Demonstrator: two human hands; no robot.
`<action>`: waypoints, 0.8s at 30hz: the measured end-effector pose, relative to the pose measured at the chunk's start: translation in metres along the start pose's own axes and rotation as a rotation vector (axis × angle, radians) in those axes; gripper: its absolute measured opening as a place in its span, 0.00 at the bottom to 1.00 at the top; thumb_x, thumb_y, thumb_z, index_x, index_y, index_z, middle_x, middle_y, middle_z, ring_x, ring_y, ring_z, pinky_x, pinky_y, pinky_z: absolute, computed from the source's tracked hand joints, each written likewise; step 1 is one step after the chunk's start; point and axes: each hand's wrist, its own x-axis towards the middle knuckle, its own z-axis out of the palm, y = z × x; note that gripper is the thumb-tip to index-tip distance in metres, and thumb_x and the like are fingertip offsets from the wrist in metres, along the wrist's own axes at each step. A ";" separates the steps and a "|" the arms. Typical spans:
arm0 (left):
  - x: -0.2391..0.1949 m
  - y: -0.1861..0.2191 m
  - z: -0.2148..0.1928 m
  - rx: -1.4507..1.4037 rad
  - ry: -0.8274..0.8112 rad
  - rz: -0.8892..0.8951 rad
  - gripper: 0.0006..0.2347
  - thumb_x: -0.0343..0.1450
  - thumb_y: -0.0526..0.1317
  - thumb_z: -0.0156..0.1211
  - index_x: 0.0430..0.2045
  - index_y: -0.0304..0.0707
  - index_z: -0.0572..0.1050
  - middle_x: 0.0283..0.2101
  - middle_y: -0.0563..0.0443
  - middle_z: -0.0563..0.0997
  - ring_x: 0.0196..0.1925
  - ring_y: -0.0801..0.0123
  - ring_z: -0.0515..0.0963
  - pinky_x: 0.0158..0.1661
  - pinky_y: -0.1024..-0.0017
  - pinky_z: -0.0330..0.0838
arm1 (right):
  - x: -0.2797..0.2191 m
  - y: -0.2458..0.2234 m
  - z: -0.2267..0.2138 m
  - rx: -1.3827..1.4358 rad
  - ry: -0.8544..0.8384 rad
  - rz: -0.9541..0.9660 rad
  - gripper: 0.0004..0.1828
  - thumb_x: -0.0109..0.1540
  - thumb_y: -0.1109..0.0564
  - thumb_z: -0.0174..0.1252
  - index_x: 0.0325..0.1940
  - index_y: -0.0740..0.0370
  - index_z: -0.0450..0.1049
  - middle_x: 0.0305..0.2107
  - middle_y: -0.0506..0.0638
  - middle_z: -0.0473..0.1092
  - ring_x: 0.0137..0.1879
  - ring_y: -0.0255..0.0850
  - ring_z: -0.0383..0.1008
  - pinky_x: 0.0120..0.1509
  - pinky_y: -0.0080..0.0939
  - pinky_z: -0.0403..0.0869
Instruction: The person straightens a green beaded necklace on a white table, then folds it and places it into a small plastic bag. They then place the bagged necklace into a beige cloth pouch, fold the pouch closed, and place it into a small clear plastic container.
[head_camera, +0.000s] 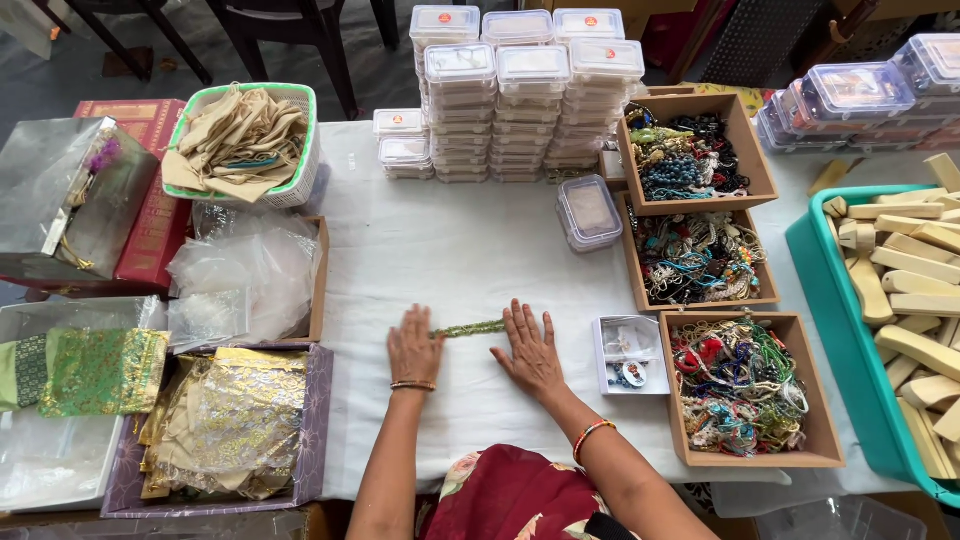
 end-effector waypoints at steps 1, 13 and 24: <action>-0.001 0.001 -0.002 -0.001 0.001 -0.003 0.24 0.76 0.54 0.49 0.65 0.45 0.62 0.72 0.50 0.60 0.73 0.63 0.59 0.70 0.46 0.46 | 0.000 0.000 -0.002 -0.001 -0.001 -0.003 0.44 0.68 0.30 0.36 0.80 0.59 0.43 0.77 0.52 0.38 0.81 0.44 0.35 0.81 0.57 0.30; -0.016 0.004 -0.028 0.186 -0.379 0.191 0.40 0.72 0.71 0.32 0.75 0.49 0.38 0.79 0.56 0.37 0.80 0.69 0.36 0.72 0.48 0.25 | 0.014 -0.032 0.031 -0.023 -0.044 0.261 0.39 0.70 0.32 0.36 0.78 0.57 0.52 0.78 0.50 0.44 0.83 0.43 0.37 0.79 0.64 0.28; -0.015 0.011 -0.037 0.184 -0.362 0.160 0.40 0.71 0.71 0.32 0.75 0.50 0.38 0.79 0.58 0.37 0.79 0.70 0.35 0.73 0.50 0.25 | 0.004 0.009 0.003 -0.027 -0.207 -0.067 0.38 0.69 0.31 0.38 0.78 0.52 0.54 0.77 0.48 0.47 0.81 0.42 0.42 0.81 0.62 0.31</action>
